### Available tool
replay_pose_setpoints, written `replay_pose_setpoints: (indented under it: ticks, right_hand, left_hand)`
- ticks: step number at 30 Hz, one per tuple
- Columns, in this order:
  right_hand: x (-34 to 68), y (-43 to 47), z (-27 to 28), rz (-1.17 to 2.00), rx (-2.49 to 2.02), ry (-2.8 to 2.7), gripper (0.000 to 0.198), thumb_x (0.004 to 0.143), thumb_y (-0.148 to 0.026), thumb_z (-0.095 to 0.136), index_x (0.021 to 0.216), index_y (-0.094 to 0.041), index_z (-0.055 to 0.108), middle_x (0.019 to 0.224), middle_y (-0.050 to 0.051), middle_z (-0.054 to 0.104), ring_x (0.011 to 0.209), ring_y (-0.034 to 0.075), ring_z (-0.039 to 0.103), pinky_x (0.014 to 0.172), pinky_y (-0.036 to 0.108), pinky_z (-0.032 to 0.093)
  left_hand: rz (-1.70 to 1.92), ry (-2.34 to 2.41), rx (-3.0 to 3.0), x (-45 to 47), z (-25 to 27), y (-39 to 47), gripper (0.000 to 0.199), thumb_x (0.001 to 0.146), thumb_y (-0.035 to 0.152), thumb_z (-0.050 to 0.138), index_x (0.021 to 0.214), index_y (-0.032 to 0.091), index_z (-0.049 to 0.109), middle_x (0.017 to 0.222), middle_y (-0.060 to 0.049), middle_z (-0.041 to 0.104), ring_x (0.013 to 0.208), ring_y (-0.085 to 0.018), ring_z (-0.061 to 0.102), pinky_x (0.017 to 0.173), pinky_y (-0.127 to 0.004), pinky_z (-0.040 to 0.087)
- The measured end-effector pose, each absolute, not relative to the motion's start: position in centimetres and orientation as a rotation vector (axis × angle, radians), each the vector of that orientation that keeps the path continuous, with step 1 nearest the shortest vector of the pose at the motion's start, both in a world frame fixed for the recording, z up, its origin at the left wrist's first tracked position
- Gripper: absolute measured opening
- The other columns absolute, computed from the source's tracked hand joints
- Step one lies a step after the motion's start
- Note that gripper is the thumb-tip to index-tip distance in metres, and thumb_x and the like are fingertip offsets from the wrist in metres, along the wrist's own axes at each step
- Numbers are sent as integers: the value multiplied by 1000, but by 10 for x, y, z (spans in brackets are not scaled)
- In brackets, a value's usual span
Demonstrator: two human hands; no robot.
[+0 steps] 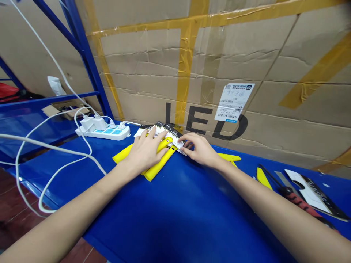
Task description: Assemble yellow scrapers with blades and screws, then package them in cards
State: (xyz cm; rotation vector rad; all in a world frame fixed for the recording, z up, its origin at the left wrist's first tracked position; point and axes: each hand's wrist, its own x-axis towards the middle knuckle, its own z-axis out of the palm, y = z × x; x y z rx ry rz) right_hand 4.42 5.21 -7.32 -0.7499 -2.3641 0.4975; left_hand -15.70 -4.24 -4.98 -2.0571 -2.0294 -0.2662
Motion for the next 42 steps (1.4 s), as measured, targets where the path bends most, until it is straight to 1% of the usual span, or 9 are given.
replay_pose_setpoints:
  ticks: [5,10,15,20,24,30,36,39,42]
  right_hand:
    - [52,51,-72,633,-829,-2292,16,85,-7,63,97,-16,70,104,8,70,79,15,70,76,29,57]
    - [72,46,-70,712,-894,-2258,10,86,-15,66,94,-18,71,94,5,75,82,17,70,79,31,56]
    - [91,36,-67,760,-929,-2276,10,87,-19,63,90,-18,72,88,4,76,81,18,69,77,32,54]
    - [94,28,-66,804,-910,-2313,11,87,-19,62,89,-19,72,85,3,75,79,17,68,73,29,53]
    - [87,27,-63,805,-892,-2338,10,87,-20,61,88,-20,71,85,2,75,77,17,67,72,29,51]
    - [72,27,-58,765,-872,-2360,9,87,-16,61,86,-20,70,82,2,73,75,16,65,73,29,48]
    - [62,30,-59,779,-936,-2319,10,83,-12,64,86,-19,70,84,4,74,77,18,65,73,30,47]
    - [64,33,-61,880,-979,-2273,13,84,-11,59,89,-18,69,80,4,73,71,16,66,70,29,49]
    - [74,34,-62,942,-1029,-2214,16,80,-10,58,89,-18,67,74,3,70,63,15,62,63,28,47]
  left_hand:
    - [-249,-2008,-2085,-154,-53,-40,58,99,52,42,151,27,45,162,-18,34,141,-46,40,106,-61,41]
    - [-293,-1923,-2084,-153,-55,-37,53,100,47,42,148,25,49,154,-18,45,137,-43,43,104,-60,43]
    - [-276,-1762,-2109,-147,-48,-36,35,96,41,53,118,18,67,127,-18,61,120,-39,54,97,-53,48]
    - [-164,-1856,-2136,-141,-38,-36,27,98,37,51,101,15,65,100,-14,70,90,-31,67,75,-40,51]
    - [-162,-1952,-2016,-143,-34,-35,26,98,38,50,101,17,64,99,-14,71,89,-32,69,68,-37,49]
    - [-243,-1895,-2024,-149,-38,-35,27,97,40,53,106,18,63,105,-12,67,96,-31,67,66,-34,48]
    - [-298,-1810,-2048,-149,-41,-37,25,96,40,55,104,18,63,103,-11,64,91,-27,65,67,-34,49]
    - [-314,-1784,-2085,-151,-43,-35,24,98,38,53,99,17,64,99,-11,64,88,-26,64,68,-35,50]
    - [-367,-1721,-2139,-152,-44,-35,23,98,36,52,96,17,65,98,-12,63,87,-26,63,71,-36,50]
